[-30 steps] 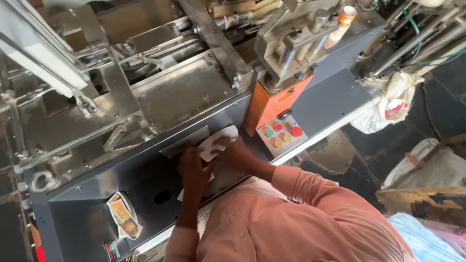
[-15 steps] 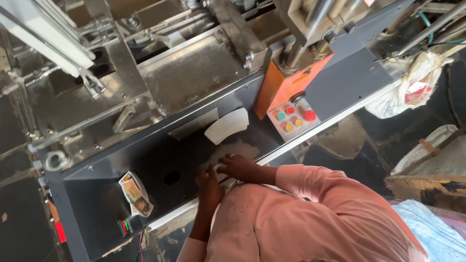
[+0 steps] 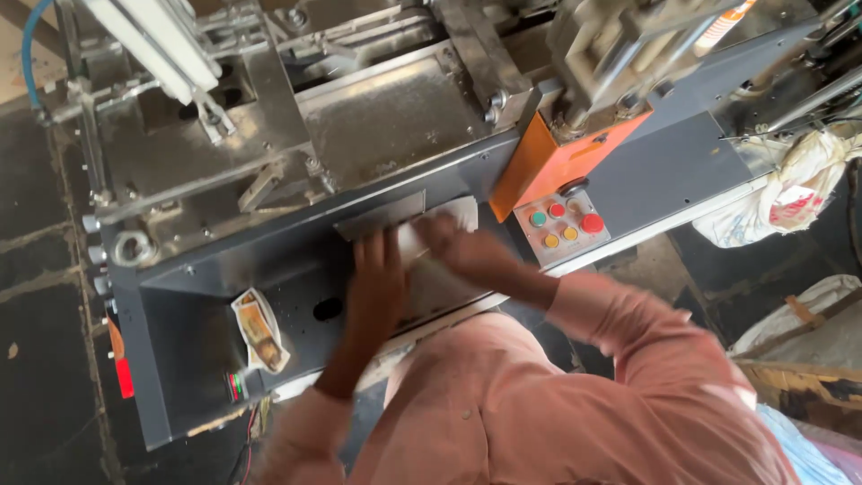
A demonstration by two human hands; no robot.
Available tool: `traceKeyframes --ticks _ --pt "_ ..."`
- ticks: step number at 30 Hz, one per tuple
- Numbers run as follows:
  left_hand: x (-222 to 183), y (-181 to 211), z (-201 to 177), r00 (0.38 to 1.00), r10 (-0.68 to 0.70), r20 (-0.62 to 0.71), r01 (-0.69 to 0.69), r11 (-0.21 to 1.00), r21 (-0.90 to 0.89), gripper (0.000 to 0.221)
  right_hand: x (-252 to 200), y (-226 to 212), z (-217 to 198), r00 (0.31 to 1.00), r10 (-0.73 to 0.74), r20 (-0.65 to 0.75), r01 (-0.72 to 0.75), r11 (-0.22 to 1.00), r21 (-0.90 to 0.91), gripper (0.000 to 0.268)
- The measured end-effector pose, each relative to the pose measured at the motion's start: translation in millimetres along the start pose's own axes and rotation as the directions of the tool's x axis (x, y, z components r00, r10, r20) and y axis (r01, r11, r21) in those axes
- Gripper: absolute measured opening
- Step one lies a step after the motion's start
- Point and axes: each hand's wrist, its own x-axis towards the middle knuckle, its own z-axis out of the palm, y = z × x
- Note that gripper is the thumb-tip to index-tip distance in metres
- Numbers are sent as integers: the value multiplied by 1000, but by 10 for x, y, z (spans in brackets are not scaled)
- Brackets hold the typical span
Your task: Feeding paper blanks and stacking cups in an automated paper cup manufacturing machine.
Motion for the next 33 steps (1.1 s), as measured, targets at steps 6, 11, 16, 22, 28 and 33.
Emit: traceKeyframes --ticks 6,11,16,22,28,33 --pt "1144 -34 -601 986 149 -75 -151 988 -21 60 419 731 -732 859 -162 -486 229 970 80 61" --pt "1337 152 -614 984 8 176 -16 999 43 65 418 484 -1119 966 39 -257 10 982 188 69" --pt "1326 82 -310 996 22 81 -37 981 189 65 463 455 -795 907 37 -419 -9 997 70 65" --pt "1349 -157 -16 976 190 -105 -161 959 235 58 566 590 -759 880 -2 -474 37 997 65 62" --pt "1247 -52 -225 978 208 -27 -208 978 -14 47 342 474 -1049 919 12 -393 -22 1000 -19 62" --pt "586 377 -447 927 181 -328 -250 951 -181 60 -201 249 -531 865 65 -497 -56 998 33 57"
